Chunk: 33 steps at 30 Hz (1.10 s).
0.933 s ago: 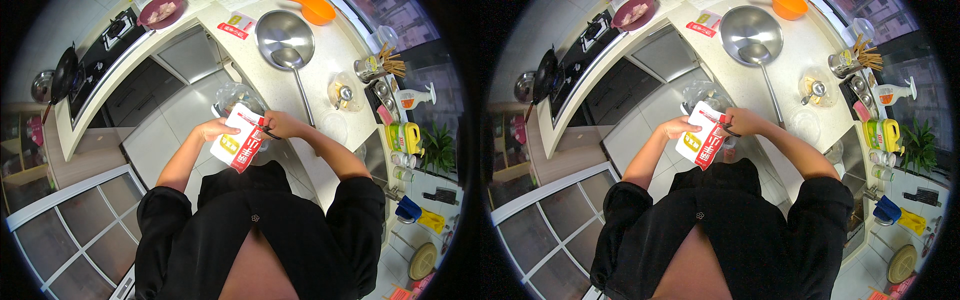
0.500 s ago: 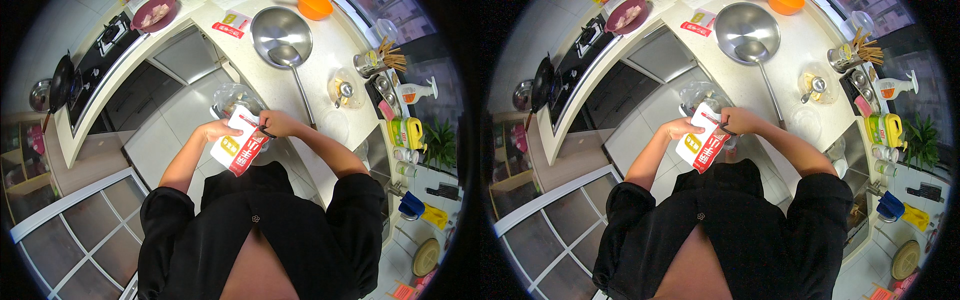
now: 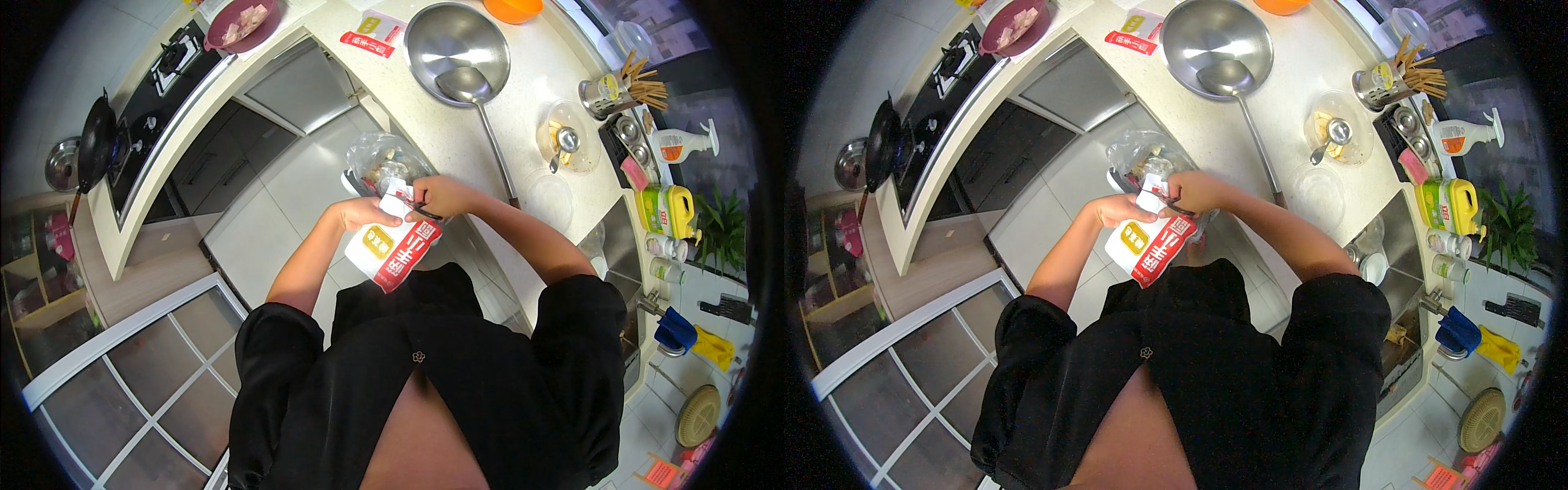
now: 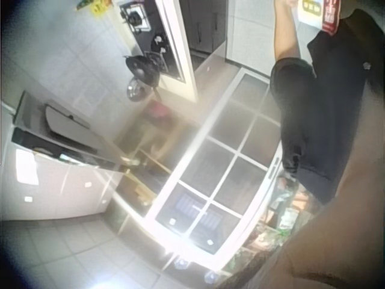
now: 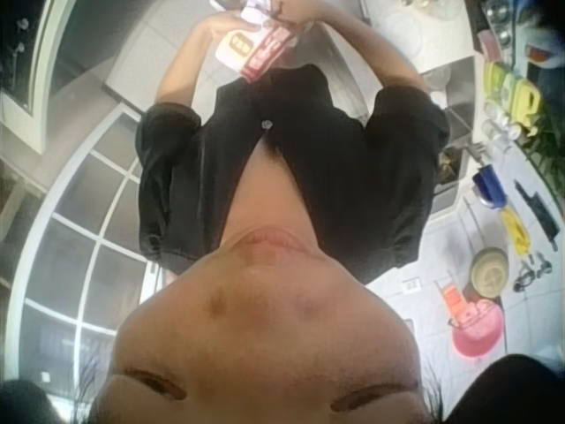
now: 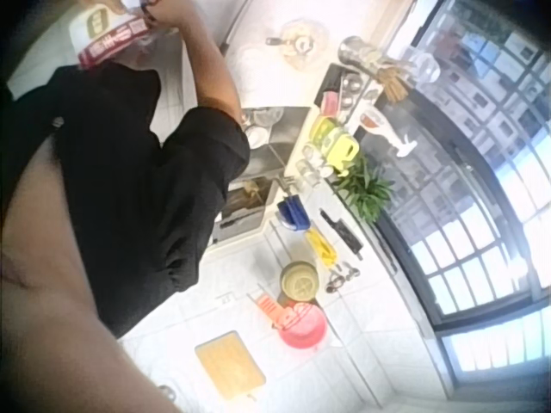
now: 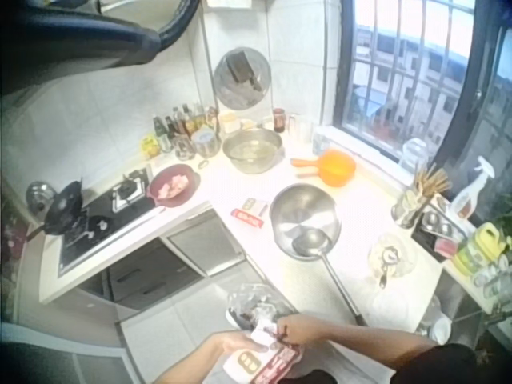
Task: The person washes a metal bowl with a sponge and rinses it under the tap, then dries it with a cloth. They transfer boiling noodles from a wok into the bowl. Next, they open a package of pickled vegetables and add the contents to the wok, stirring them with a spatula. Finally, they rinse the bowl again and place it on the counter.
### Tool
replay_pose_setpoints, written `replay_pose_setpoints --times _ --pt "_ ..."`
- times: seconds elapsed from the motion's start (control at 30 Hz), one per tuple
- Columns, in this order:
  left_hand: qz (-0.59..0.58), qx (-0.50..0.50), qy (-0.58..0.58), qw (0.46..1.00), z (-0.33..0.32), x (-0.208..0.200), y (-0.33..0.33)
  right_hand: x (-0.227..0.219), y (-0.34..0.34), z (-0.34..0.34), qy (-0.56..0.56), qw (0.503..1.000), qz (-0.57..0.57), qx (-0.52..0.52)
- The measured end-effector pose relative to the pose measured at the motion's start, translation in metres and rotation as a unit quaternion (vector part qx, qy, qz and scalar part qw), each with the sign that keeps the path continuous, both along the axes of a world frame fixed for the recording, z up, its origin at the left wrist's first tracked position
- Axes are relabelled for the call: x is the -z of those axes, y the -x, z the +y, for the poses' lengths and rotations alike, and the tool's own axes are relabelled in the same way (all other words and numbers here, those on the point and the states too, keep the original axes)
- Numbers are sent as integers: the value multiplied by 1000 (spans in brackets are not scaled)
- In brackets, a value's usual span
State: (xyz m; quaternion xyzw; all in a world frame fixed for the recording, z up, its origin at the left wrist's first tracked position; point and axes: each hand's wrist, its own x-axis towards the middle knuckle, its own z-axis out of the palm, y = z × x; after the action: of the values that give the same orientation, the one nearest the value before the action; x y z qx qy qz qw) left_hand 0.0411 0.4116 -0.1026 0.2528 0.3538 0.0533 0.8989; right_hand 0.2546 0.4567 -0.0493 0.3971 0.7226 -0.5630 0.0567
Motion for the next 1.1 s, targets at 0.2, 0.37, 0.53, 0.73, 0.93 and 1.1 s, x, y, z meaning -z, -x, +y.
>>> replay_pose_setpoints --times 0.2,0.37,0.53,0.73,0.93,1.1 --pt "18 2 49 999 3 9 1 3 6 6 37 998 -49 0" --pt "54 8 56 997 6 11 4 22 11 -5 36 998 -30 43" --pt "80 30 74 994 12 14 6 29 15 -2 6 999 -22 32" --pt "98 51 76 991 18 19 5 48 15 1 -18 997 -62 51" --pt "87 -54 -8 995 1 11 22 9 -11 -5 -198 968 -114 107" --pt "93 -162 -119 975 -13 -17 16 17 -54 14 -324 905 -225 159"
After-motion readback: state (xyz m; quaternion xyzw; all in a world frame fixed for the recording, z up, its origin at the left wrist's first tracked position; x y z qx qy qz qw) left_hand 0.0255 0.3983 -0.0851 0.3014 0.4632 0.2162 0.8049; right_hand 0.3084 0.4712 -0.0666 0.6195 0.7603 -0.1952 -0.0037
